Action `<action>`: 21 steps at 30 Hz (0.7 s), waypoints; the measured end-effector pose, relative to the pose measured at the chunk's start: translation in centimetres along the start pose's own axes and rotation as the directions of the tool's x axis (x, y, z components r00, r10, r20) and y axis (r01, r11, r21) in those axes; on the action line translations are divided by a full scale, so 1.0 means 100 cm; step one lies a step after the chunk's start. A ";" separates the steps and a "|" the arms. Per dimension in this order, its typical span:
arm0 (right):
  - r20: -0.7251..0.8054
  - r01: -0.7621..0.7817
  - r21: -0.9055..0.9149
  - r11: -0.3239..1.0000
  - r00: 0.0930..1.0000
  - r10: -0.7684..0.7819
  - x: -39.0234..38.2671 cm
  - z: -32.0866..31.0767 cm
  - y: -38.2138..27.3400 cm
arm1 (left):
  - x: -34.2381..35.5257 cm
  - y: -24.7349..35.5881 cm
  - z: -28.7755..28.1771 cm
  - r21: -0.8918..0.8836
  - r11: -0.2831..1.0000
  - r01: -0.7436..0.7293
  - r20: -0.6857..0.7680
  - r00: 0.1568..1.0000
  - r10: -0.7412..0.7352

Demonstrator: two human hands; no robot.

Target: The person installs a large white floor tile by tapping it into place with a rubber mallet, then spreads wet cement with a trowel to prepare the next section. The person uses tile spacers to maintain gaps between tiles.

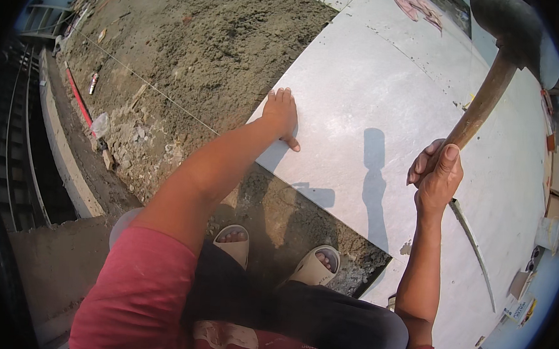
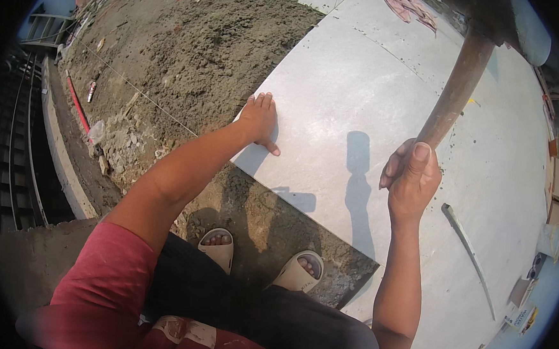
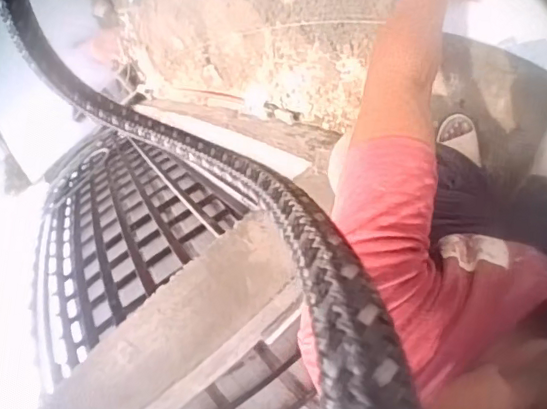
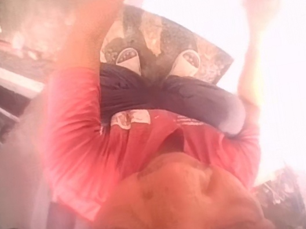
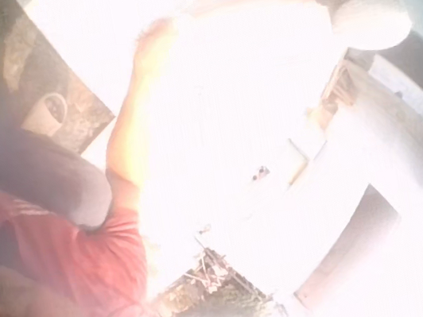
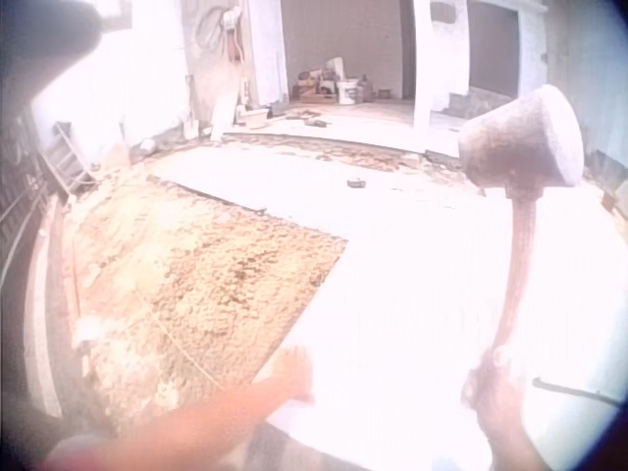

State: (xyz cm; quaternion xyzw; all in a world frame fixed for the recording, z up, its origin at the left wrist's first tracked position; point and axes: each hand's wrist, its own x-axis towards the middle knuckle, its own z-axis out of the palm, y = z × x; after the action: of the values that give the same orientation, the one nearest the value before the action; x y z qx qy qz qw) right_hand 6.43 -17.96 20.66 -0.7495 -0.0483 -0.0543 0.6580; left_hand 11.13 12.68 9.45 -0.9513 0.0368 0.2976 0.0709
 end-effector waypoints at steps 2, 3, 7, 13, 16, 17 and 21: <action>-0.162 0.104 0.098 0.990 0.983 -0.087 0.007 0.017 0.015 | -0.002 0.008 0.004 -0.027 0.999 -0.028 -0.025 0.999 0.028; -0.195 0.116 0.051 0.992 0.975 -0.104 0.003 0.028 0.028 | -0.001 0.010 0.005 -0.038 0.999 -0.037 -0.021 0.999 0.036; 0.066 -0.213 -0.706 0.676 0.930 0.363 0.004 0.052 0.066 | 0.005 0.013 0.006 -0.007 1.000 -0.010 -0.011 1.000 0.010; 0.117 -0.228 -0.110 0.967 0.964 0.241 0.026 0.033 0.035 | 0.008 0.018 0.006 0.033 0.999 0.002 0.014 1.000 -0.003; 0.008 -0.040 0.049 0.998 0.999 0.040 0.014 0.042 0.043 | 0.011 0.017 0.011 0.022 1.000 0.011 0.001 1.000 -0.011; -0.017 0.023 0.091 0.996 1.000 -0.022 0.006 0.049 0.053 | 0.013 0.016 0.013 0.018 1.000 0.011 0.001 1.000 -0.011; 0.060 -0.495 -0.684 0.537 0.695 0.717 -0.012 0.057 0.078 | 0.020 0.015 0.019 0.020 1.000 -0.004 -0.008 1.000 0.004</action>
State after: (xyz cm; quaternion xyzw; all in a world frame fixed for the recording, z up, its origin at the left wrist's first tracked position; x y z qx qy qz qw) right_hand 6.45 -13.36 12.10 -0.8867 0.1289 0.2960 0.3309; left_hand 11.48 11.49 6.58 -0.9517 0.0420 0.2936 0.0797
